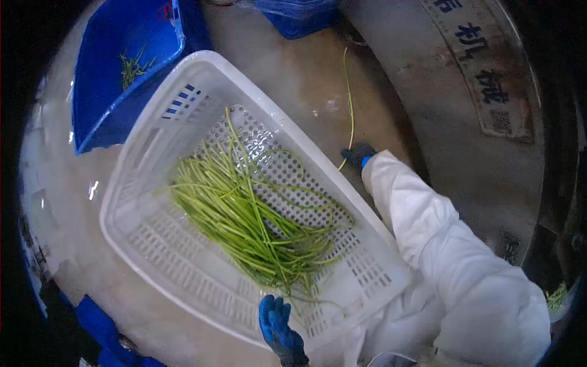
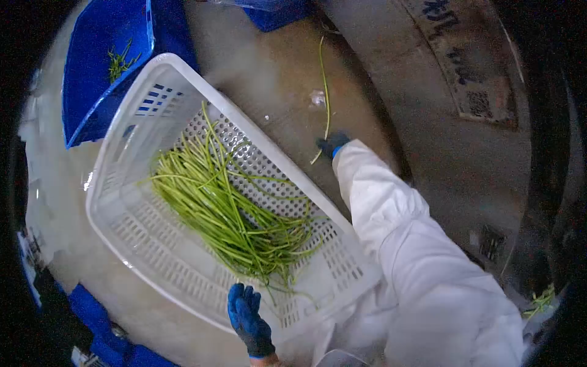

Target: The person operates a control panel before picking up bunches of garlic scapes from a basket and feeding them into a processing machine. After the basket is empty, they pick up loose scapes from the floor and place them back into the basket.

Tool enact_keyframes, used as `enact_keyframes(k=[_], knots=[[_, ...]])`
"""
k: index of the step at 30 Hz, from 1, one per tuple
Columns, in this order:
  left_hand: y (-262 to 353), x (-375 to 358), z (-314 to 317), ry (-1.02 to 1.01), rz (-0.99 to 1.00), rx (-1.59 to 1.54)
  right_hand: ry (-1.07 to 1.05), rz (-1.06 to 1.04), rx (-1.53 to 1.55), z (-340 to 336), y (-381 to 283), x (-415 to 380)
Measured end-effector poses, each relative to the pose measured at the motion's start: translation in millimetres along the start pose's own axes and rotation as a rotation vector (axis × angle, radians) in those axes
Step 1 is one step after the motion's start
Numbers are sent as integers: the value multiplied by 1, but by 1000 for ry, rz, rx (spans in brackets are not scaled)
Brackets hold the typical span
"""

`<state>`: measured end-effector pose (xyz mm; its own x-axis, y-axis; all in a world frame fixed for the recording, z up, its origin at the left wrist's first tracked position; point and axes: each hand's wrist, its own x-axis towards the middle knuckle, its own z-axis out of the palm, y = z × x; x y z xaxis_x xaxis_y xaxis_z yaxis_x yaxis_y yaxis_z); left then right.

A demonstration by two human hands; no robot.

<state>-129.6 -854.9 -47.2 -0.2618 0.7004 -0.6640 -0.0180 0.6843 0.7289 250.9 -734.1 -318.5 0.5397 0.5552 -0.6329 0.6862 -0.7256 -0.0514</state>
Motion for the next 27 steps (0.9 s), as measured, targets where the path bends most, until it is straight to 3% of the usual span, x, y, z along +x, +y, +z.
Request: enact_keyframes(k=[2, 3, 6, 7, 8, 10, 11, 13, 15, 17, 19, 23, 24, 26, 27], knots=[[-2, -2, 5, -76, -198, -79, -62, -11, 57, 7, 14, 11], [-2, -1, 5, -78, -203, -78, -138, -14, 138, 2, 11, 2], [-1, 2, 3, -46, -183, -145, -23, -145, 73, -24, 20, -16], [-4, 5, 0, -10, -175, -147, 61, -230, 296, -44, 24, -34], [-2, 10, 0, -16, -152, -168, -24, -150, 773, -73, 18, -54], [7, 20, -4, 15, -85, -175, 19, -12, 1161, -157, -40, -148], [9, 29, -1, 32, -39, -172, 13, -92, 1151, -185, -49, -181], [-5, 60, -9, 33, 376, 382, -36, -33, 1122, -217, -74, -239], [16, 88, 10, 130, 193, 53, -171, -74, 1208, -221, -96, -286], [-12, 127, 8, 211, 233, 106, -218, -107, 1222, -189, -107, -317], [-13, 151, 14, 269, 207, 162, -456, -40, 1214, -156, -122, -332], [-72, 217, 10, 353, 184, 367, -594, -163, 698, -16, -107, -307], [-83, 224, 14, 392, 217, 326, -594, -159, 690, 13, -103, -290], [-84, 235, 18, 357, 103, 353, -475, -517, 286, 50, -103, -248], [-77, 239, 23, 327, -1, 384, -298, -467, 213, 54, -105, -226]])
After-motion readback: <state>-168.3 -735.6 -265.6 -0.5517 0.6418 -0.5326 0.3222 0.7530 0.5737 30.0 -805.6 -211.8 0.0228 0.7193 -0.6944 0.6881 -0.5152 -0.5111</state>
